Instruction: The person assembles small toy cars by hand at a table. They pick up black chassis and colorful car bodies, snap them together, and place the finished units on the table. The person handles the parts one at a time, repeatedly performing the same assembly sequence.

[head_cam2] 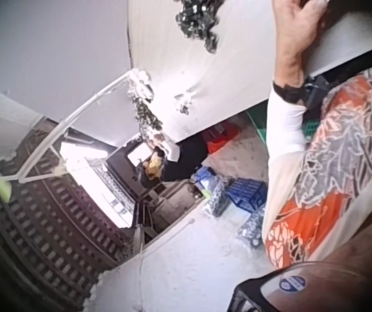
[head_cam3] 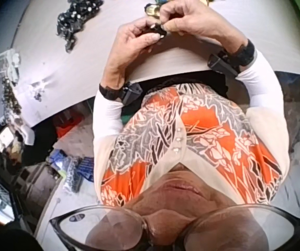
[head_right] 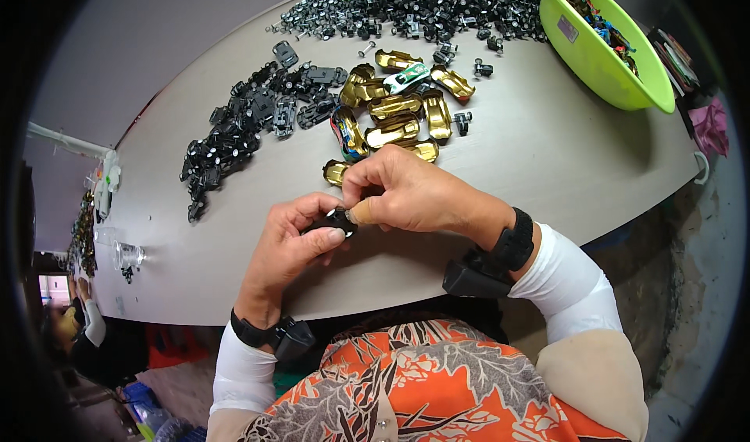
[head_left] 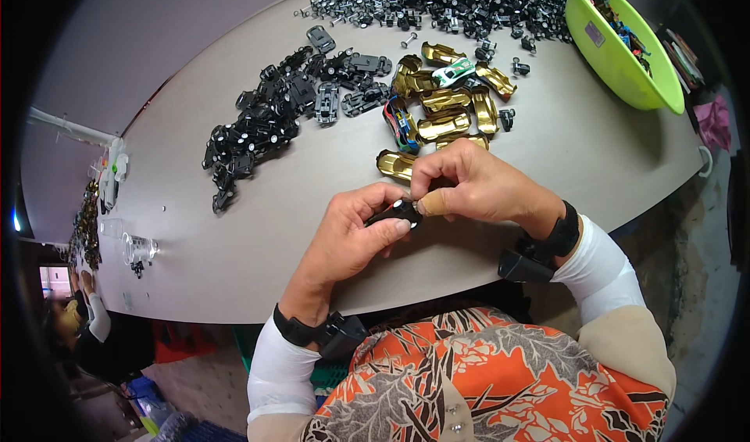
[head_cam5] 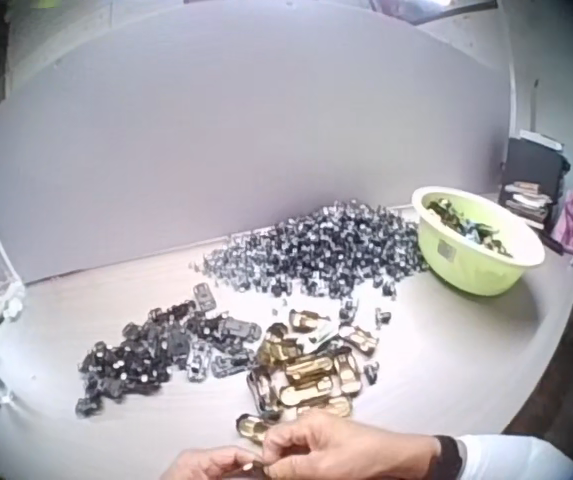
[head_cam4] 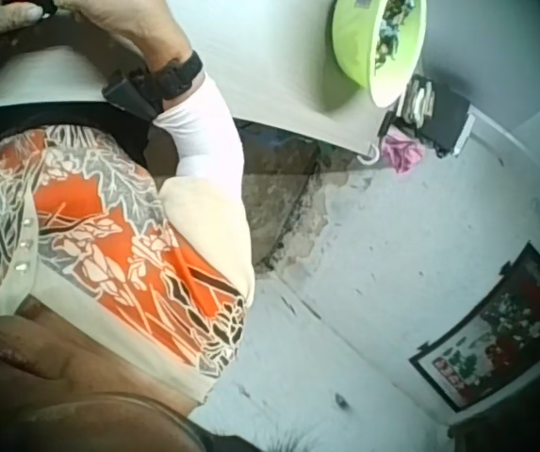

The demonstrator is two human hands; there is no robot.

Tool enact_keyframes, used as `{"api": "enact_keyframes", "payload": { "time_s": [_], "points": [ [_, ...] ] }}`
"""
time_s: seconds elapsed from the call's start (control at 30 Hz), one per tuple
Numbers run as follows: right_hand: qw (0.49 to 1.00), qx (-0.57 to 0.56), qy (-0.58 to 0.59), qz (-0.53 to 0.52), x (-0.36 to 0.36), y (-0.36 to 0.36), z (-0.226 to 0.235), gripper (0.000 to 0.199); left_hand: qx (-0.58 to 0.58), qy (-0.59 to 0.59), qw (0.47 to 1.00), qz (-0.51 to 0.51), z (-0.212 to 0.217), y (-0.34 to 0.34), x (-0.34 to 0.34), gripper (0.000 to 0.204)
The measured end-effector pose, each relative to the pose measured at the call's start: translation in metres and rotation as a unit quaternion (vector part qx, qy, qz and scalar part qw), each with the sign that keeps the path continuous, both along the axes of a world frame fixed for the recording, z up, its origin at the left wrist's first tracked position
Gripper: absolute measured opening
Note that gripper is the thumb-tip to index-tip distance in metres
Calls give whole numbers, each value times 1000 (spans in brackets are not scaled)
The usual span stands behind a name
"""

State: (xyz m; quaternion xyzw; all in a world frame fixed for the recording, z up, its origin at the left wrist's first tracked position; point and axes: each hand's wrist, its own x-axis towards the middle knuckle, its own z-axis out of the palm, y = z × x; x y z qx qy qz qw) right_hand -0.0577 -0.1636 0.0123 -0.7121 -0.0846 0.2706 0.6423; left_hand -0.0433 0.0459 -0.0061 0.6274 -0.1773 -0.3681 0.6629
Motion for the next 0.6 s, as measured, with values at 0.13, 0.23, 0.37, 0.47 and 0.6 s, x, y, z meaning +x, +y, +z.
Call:
{"api": "enact_keyframes", "payload": {
  "time_s": [0.13,0.23,0.37,0.47,0.6],
  "points": [
    [994,85,-62,-7,2,2,-15,7,-63,49,996,35,4,1,3,22],
    [993,74,-95,1,2,1,-13,6,-11,37,999,39,11,2,0,20],
    [971,-65,-229,0,-6,12,-13,9,51,-71,994,68,2,1,-17,20],
    [975,-123,-187,15,-19,22,-6,10,83,-205,970,106,-8,9,-37,18],
    [996,-21,-91,9,-39,56,-5,7,94,-231,959,133,0,39,-62,11]
  ]
}}
